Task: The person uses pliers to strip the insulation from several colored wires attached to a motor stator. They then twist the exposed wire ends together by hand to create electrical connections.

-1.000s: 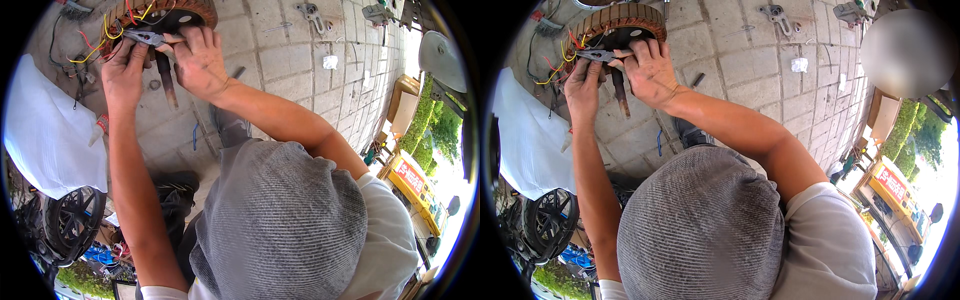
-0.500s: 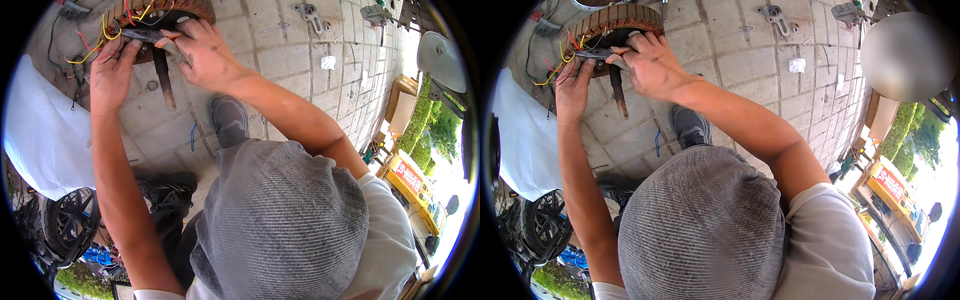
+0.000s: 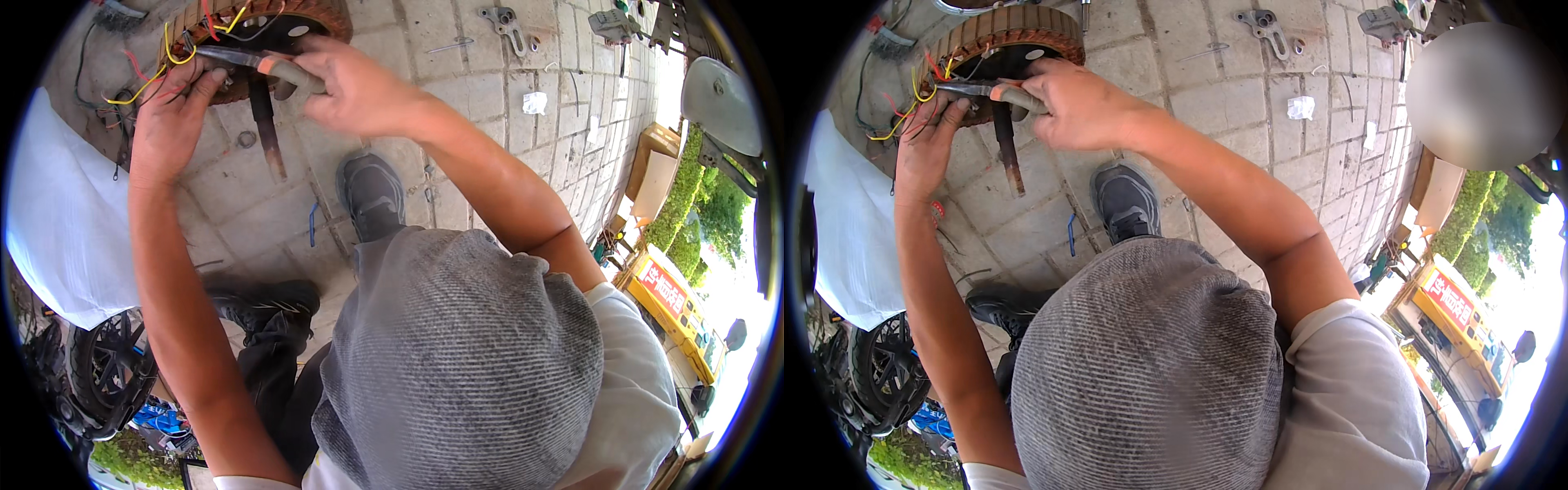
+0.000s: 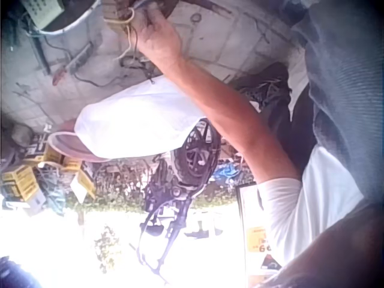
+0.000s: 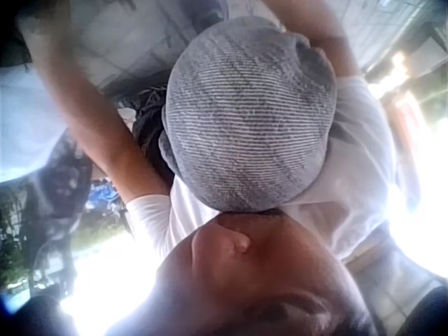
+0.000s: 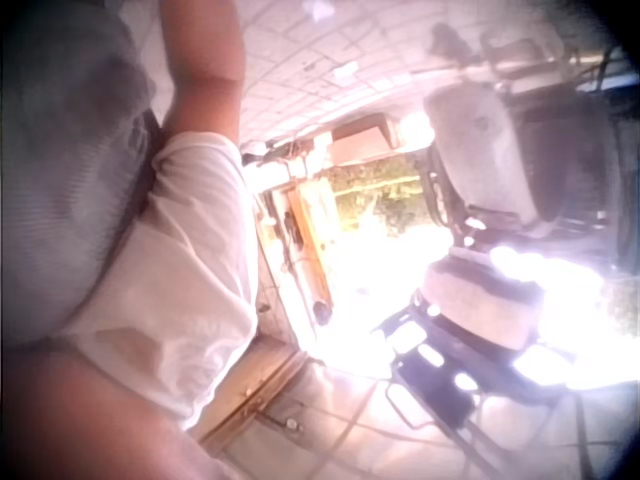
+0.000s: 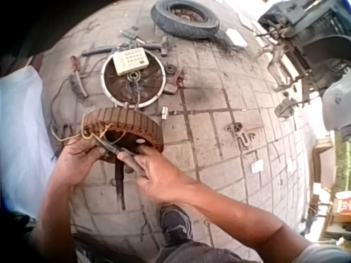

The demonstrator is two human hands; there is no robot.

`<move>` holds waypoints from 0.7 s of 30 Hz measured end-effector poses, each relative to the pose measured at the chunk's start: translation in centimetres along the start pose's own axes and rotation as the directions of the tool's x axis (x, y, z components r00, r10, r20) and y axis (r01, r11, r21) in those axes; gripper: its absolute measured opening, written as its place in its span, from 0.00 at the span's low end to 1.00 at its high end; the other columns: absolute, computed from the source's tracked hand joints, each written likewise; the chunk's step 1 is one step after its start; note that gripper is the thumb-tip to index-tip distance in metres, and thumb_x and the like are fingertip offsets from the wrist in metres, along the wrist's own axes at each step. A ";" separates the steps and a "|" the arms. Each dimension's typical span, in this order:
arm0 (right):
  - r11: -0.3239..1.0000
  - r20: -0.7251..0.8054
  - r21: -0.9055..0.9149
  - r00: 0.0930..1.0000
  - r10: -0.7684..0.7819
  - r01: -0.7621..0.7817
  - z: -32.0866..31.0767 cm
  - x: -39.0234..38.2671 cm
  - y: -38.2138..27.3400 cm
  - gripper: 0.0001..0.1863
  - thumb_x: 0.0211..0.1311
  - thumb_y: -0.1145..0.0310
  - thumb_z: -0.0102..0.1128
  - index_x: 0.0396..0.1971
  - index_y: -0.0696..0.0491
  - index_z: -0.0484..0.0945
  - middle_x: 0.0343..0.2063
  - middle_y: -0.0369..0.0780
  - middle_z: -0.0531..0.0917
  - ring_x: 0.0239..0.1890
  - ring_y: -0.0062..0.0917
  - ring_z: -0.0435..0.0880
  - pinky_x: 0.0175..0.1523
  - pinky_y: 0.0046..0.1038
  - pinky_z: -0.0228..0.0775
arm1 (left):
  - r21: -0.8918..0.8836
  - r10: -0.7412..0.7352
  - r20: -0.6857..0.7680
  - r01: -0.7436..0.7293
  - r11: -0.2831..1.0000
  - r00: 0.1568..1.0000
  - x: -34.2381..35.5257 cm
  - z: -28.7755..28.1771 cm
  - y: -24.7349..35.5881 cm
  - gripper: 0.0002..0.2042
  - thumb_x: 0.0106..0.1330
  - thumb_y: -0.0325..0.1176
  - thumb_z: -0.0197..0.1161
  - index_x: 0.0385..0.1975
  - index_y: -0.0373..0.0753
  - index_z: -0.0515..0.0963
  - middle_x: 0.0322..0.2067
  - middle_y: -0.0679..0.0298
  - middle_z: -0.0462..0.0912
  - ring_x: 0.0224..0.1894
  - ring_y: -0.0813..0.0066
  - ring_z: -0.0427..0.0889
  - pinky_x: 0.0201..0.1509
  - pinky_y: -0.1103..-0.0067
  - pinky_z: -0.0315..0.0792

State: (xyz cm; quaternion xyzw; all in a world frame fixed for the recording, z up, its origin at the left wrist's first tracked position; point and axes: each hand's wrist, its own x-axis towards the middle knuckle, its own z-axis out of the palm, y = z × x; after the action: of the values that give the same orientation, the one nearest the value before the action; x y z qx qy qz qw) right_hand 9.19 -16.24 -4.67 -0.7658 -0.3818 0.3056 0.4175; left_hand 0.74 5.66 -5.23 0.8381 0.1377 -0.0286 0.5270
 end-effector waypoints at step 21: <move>0.733 0.144 -0.486 0.783 0.605 -0.477 -5.4 -14.1 5.4 0.23 0.48 0.70 0.55 0.49 0.53 0.76 0.48 0.46 0.76 0.50 0.38 0.75 0.55 0.32 0.67 | -0.348 -0.161 -0.205 0.082 0.934 0.965 -5.6 3.2 2.3 0.07 0.67 0.32 0.58 0.36 0.34 0.77 0.22 0.73 0.70 0.23 0.87 0.63 0.26 0.87 0.58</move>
State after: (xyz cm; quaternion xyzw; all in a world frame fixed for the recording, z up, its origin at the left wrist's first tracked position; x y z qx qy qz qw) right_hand 7.84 -32.23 -4.80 -0.8614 -0.2535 0.4343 0.0711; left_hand -3.70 0.70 -3.53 0.7230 0.2527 0.0599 0.6401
